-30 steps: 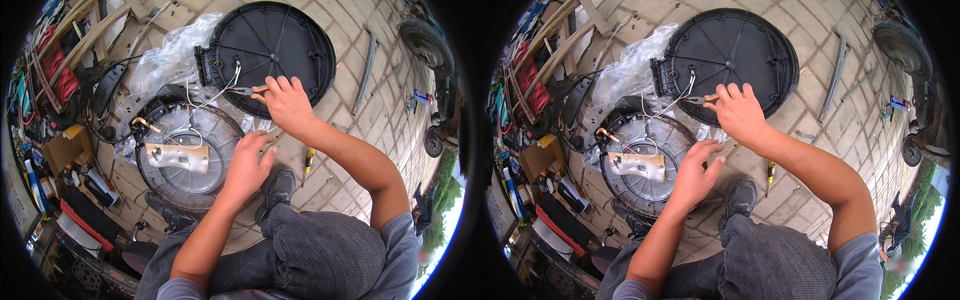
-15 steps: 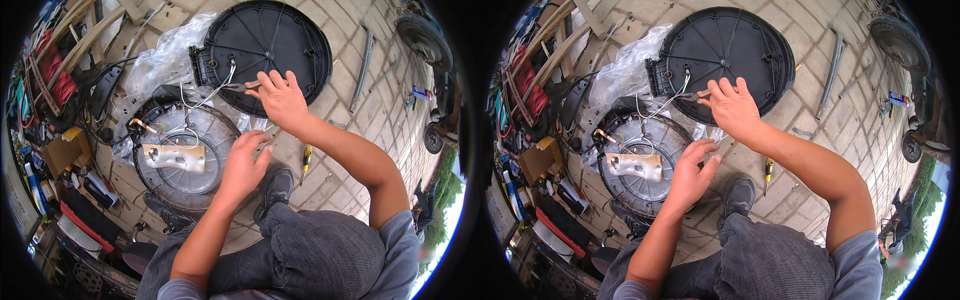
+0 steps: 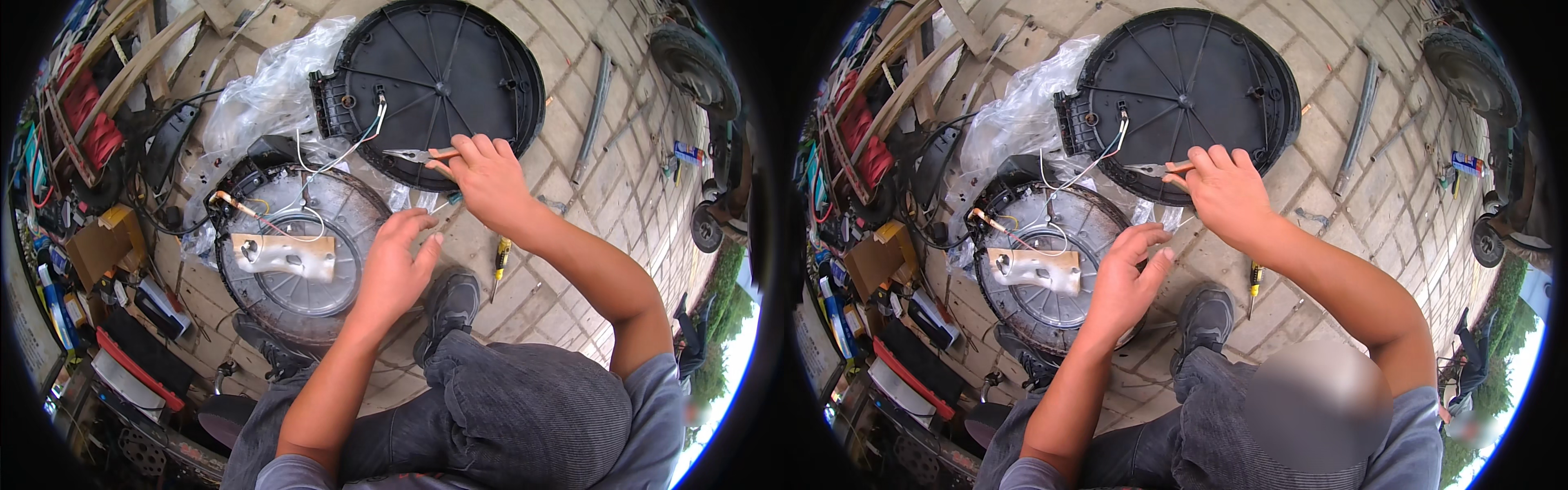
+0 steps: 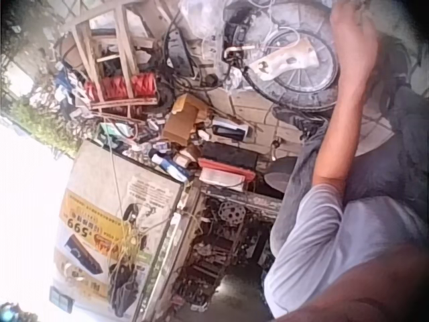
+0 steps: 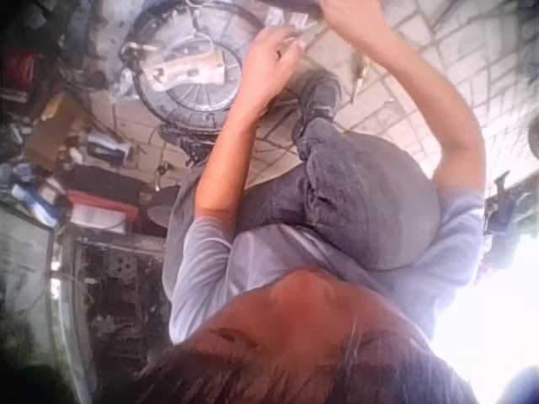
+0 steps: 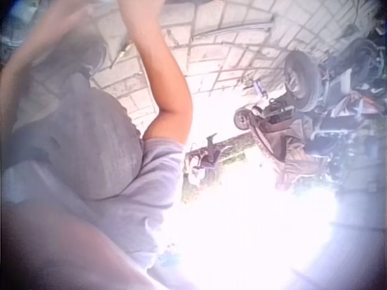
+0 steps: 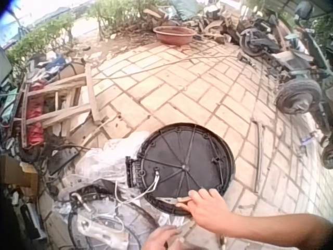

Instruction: The person sits on a tiled floor and uses pliers and a screwdriver to manipulate wires and components inside a disassembled circular device. They adjust connections and handle a plastic cover and a small white component throughout the process.

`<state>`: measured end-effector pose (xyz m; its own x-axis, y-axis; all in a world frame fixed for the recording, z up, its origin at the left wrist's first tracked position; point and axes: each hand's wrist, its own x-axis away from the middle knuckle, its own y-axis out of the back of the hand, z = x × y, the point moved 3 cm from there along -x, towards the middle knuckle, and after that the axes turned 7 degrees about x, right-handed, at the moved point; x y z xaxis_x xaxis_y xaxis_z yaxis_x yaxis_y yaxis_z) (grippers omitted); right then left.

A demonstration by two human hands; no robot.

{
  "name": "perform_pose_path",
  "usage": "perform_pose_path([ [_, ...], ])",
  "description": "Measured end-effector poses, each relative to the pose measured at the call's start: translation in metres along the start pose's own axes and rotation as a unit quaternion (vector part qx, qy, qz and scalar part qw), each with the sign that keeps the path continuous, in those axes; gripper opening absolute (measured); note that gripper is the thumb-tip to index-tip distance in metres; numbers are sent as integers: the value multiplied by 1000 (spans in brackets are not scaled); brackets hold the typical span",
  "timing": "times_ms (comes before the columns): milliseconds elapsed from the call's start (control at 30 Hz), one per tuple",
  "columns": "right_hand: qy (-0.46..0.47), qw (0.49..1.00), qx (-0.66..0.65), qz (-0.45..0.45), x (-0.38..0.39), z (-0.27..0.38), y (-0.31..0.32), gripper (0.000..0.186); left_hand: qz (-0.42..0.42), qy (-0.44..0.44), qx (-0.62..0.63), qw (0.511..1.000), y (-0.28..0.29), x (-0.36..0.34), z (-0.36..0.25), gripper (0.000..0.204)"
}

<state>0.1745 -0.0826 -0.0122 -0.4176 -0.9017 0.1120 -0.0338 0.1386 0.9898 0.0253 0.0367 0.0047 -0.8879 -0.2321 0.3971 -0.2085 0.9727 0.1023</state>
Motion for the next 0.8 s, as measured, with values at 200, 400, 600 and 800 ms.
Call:
perform_pose_path([
  [200, -23, 1000, -16, -3, -10, 5, 3, 24, -5, 17, 31, 999, -2, -2, -1, 24],
  [400, -51, 997, -47, 38, -27, 13, -11, 27, -14, 24, 45, 999, -1, 0, -4, 23],
  [600, -47, 999, -23, -12, -29, 16, -13, 24, -17, 18, 50, 998, -1, 0, -2, 23],
  [800, -5, 997, -62, 35, -41, 2, -10, 19, 1, 6, 26, 1000, 2, 0, -2, 22],
])
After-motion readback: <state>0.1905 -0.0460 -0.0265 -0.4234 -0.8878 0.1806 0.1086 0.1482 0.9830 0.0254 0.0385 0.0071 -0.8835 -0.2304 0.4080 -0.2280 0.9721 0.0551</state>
